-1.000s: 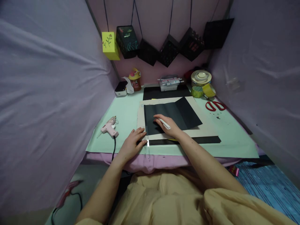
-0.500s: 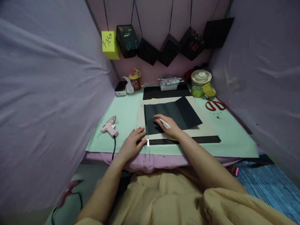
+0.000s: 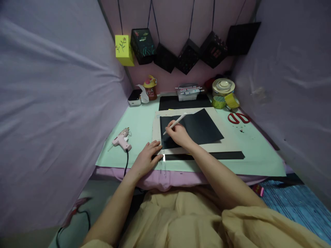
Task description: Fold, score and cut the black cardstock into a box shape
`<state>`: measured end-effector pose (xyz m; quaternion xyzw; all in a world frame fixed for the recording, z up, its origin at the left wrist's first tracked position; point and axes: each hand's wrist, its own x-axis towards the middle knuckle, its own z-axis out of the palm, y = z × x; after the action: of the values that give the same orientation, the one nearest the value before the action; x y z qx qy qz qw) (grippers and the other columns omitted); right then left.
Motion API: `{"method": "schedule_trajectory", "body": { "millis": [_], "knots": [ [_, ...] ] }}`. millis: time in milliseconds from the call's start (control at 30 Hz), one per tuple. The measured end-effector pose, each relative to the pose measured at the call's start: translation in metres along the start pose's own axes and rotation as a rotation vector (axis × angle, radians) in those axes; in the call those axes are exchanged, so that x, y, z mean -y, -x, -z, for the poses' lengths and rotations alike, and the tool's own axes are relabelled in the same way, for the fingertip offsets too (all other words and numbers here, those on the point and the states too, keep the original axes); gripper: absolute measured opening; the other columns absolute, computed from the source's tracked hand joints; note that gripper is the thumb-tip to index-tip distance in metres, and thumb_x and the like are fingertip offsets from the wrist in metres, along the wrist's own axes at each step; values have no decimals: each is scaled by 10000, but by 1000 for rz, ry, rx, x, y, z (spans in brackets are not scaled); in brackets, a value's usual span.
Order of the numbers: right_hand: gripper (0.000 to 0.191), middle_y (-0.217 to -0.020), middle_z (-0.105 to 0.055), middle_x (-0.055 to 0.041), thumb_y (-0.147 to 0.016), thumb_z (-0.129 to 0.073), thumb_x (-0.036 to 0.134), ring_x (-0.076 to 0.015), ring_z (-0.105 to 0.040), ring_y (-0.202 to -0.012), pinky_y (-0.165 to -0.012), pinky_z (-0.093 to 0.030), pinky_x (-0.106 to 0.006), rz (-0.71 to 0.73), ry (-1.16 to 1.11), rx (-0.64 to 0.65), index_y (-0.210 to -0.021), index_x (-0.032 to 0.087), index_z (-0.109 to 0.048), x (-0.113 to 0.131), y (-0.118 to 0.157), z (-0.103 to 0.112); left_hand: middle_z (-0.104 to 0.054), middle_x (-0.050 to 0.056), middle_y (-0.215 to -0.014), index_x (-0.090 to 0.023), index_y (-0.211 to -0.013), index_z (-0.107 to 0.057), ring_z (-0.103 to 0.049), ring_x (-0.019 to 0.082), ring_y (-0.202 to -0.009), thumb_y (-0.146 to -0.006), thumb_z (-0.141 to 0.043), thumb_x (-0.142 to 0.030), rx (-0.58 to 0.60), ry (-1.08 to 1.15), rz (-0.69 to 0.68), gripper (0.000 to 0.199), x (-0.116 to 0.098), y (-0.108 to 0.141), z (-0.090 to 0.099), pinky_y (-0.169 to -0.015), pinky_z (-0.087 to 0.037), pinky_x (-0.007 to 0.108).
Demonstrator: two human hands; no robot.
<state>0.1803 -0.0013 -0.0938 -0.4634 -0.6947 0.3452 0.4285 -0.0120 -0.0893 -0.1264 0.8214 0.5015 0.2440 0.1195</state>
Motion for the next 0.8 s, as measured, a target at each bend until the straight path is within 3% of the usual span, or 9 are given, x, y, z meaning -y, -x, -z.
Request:
{"method": "schedule_trajectory", "body": {
  "millis": [233,800],
  "knots": [
    [221,-608,-563,18,-822,-497,337,-160,-559,-625,-632,-402,-274,25,95,26,-631,231,-462,-7,-9,-24,-548,101,-1392,-200,-1221,-607,-442,229,-1347,-900,-607,-308,0,4,5,338,0,0,0,-1158,-286,476],
    [208,-589,-561,14,-835,-479,305,-163,-565,-626,-644,-404,-267,34,154,77,-640,235,-461,-9,-8,-26,-545,93,-1395,-216,-1208,-607,-433,236,-1354,-902,-603,-303,13,14,14,318,-1,-1,1,-1155,-281,492]
  ]
}}
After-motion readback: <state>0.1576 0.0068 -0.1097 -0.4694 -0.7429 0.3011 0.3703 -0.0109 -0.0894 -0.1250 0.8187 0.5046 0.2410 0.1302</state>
